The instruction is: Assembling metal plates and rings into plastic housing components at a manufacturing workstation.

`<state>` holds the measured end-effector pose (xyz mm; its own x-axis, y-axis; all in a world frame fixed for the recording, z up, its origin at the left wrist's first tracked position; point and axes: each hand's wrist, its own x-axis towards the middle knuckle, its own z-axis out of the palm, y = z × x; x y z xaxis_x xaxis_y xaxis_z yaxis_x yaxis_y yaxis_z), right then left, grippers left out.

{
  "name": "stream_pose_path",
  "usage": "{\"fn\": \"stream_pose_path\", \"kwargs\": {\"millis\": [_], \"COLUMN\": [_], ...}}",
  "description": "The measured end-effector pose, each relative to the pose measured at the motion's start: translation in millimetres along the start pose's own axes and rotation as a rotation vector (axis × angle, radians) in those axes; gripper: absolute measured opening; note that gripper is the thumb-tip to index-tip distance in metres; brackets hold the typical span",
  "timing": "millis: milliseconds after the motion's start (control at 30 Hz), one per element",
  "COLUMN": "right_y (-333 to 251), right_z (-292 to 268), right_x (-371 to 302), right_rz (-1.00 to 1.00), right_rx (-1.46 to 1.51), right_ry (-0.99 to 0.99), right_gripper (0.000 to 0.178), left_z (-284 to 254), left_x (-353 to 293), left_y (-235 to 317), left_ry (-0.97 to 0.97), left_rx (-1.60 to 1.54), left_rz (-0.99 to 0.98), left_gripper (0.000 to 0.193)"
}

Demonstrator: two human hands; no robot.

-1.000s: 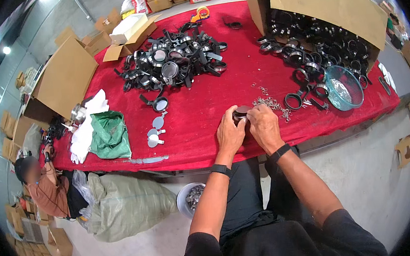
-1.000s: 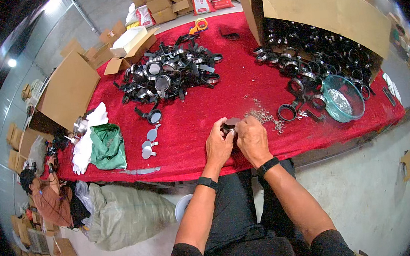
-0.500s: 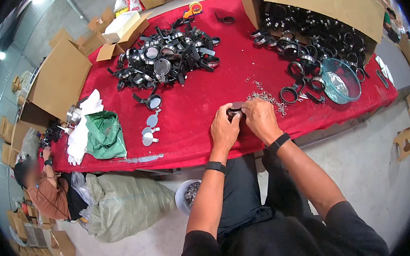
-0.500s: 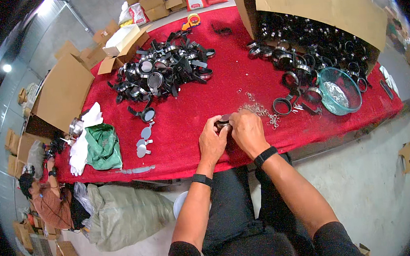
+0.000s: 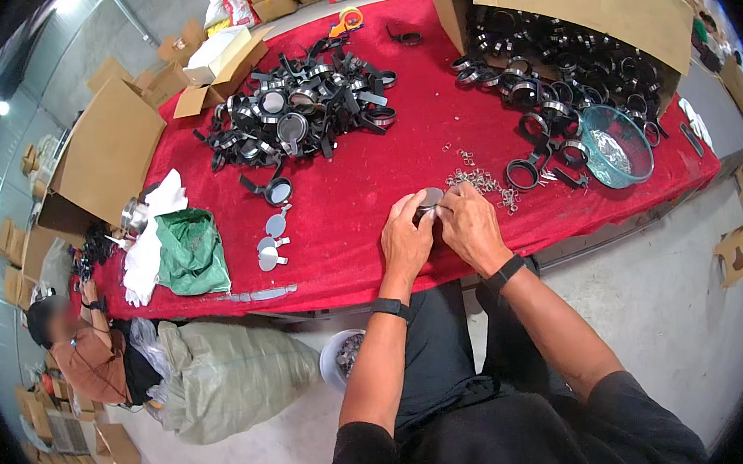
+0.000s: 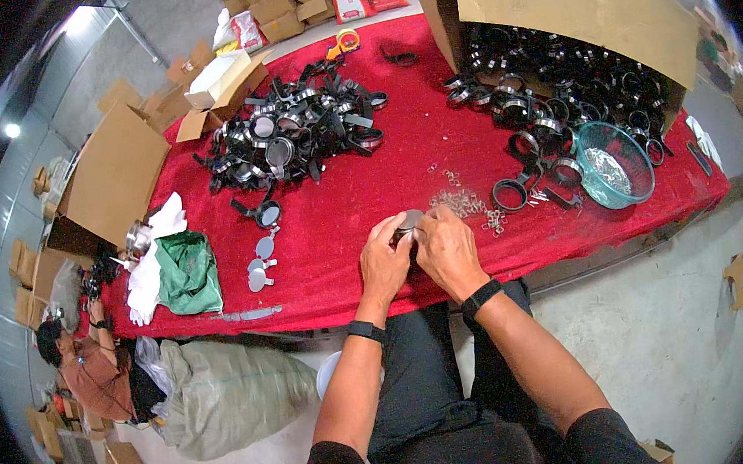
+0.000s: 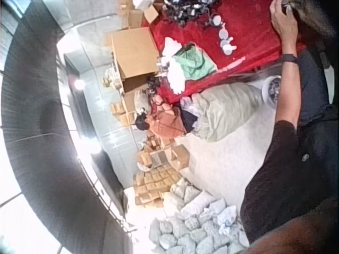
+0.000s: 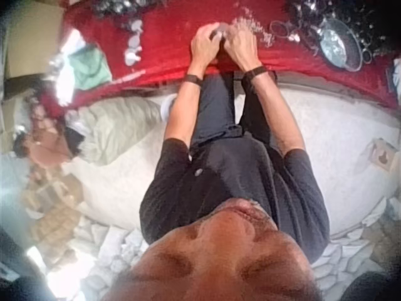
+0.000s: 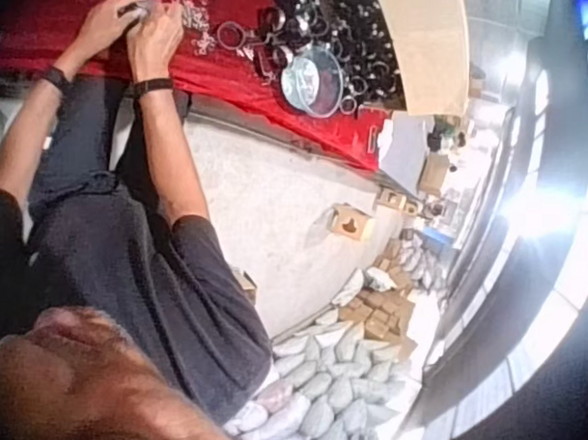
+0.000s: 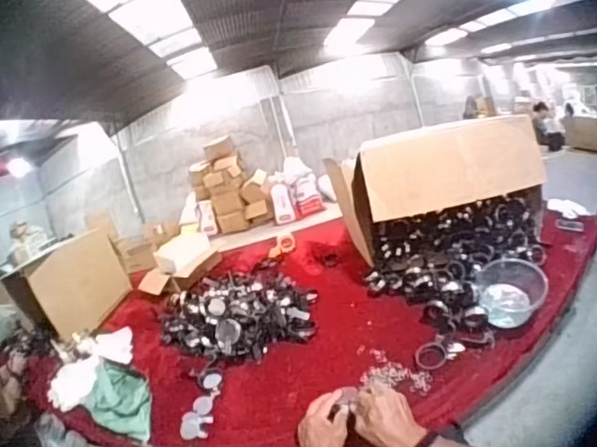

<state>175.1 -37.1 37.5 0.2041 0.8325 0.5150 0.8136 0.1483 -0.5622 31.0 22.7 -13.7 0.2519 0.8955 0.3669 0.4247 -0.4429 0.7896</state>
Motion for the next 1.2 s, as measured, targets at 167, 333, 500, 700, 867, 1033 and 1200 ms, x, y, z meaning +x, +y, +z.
{"fn": "stream_pose_path", "kwargs": {"millis": [167, 333, 500, 700, 867, 1033, 1200], "right_y": [24.9, 37.3, 25.3, -8.4, -19.3, -30.1, -18.0], "right_z": [-6.2, 19.1, 10.5, -15.7, -28.6, -48.2, -44.1], "right_x": [23.7, 42.4, 34.1, 9.9, -1.6, -0.6, -6.8], "right_rz": [0.307, 0.714, 0.873, 0.486, 0.472, 0.454, 0.501], "right_rx": [0.113, 0.378, 1.032, 0.973, 1.014, 0.867, 1.031], "right_ry": [-0.180, -0.423, -0.500, -0.294, -0.285, -0.264, -0.255], "right_gripper": [0.037, 0.040, 0.020, 0.027, 0.028, 0.026, 0.025], "left_z": [3.4, -11.8, -35.7, -52.3, -50.7, -46.6, -49.2], "left_x": [1.2, -3.4, -1.9, -7.8, -14.5, -20.1, -20.1], "left_y": [0.3, -0.2, 3.6, 57.7, 63.1, 67.0, 74.7], "left_ry": [-0.051, -0.105, -0.147, 0.002, 0.017, 0.051, -0.007], "left_rx": [-0.016, -0.337, -0.396, -0.702, -0.641, -0.619, -0.802], "left_rz": [-0.029, -0.132, -0.034, -0.126, -0.127, -0.096, -0.072], "left_gripper": [0.040, 0.042, 0.054, 0.069, 0.048, 0.045, 0.040]}}
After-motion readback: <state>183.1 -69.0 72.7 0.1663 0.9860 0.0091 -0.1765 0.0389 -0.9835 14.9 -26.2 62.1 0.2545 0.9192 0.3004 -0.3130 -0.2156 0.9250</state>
